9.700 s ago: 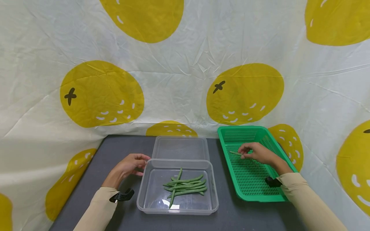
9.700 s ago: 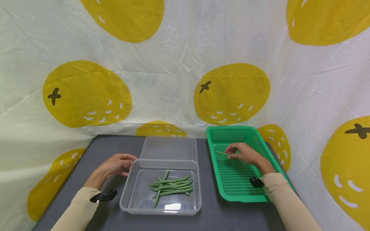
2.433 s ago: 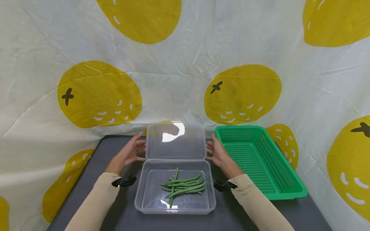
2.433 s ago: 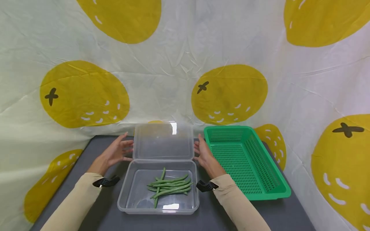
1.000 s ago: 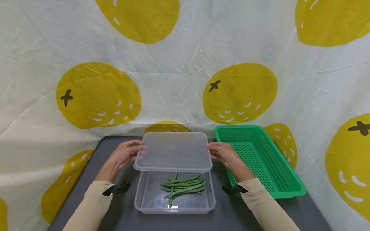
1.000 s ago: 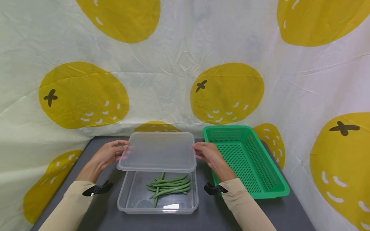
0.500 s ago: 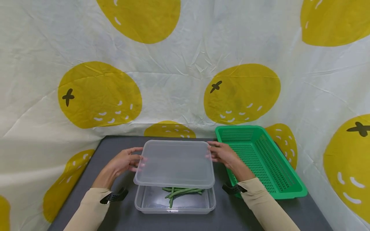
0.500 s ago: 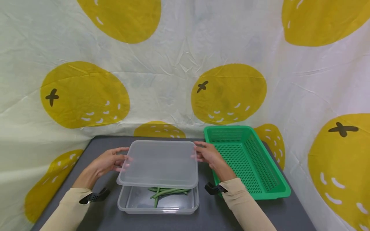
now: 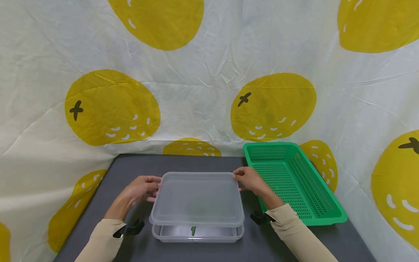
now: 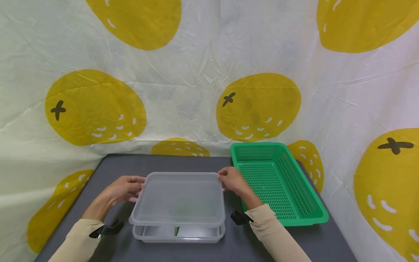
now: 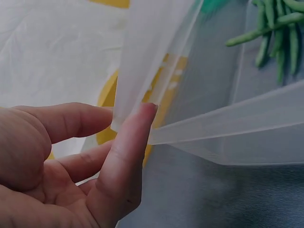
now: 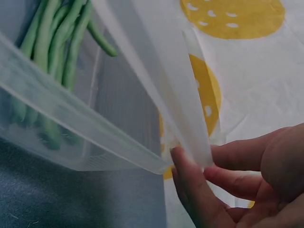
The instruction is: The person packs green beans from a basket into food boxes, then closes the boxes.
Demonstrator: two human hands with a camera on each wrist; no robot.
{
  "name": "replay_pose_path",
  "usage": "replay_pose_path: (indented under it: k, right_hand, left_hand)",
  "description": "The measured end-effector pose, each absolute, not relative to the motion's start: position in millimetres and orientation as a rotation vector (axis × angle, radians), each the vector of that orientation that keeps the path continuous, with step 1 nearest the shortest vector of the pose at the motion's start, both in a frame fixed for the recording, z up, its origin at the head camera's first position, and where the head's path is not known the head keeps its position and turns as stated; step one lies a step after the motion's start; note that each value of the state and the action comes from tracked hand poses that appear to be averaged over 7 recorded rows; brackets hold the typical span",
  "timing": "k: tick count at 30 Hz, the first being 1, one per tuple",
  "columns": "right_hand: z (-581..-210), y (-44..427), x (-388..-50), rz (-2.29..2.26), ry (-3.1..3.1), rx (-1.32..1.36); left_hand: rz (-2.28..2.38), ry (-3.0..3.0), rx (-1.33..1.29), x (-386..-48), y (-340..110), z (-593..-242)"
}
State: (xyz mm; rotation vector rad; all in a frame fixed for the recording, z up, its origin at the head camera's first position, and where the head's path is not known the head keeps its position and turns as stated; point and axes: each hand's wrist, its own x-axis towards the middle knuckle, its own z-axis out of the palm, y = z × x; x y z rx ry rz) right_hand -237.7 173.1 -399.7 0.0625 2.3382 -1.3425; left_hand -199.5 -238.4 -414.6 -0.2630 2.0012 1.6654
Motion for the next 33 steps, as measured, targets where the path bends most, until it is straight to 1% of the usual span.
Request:
replay_pose_path:
  k: [18, 22, 28, 33]
  right_hand:
    - [-398.4, 168.8, -228.6, -1.1, 2.46, -0.015]
    - [-395.1, 170.5, -227.6, -1.061, 2.443, -0.042]
    - [-390.7, 171.8, -228.0, -0.933, 2.425, -0.149]
    - [-394.6, 170.3, -228.0, -0.969, 2.422, -0.104]
  left_hand:
    - [1.592, 2.099, -0.255, -186.3, -233.0, -420.8]
    - [1.572, 2.137, -0.273, -187.4, -231.7, -422.2]
    - [1.576, 2.152, -0.288, -191.8, -228.9, -423.2]
    - [1.602, 2.147, -0.303, -196.3, -228.9, -425.8]
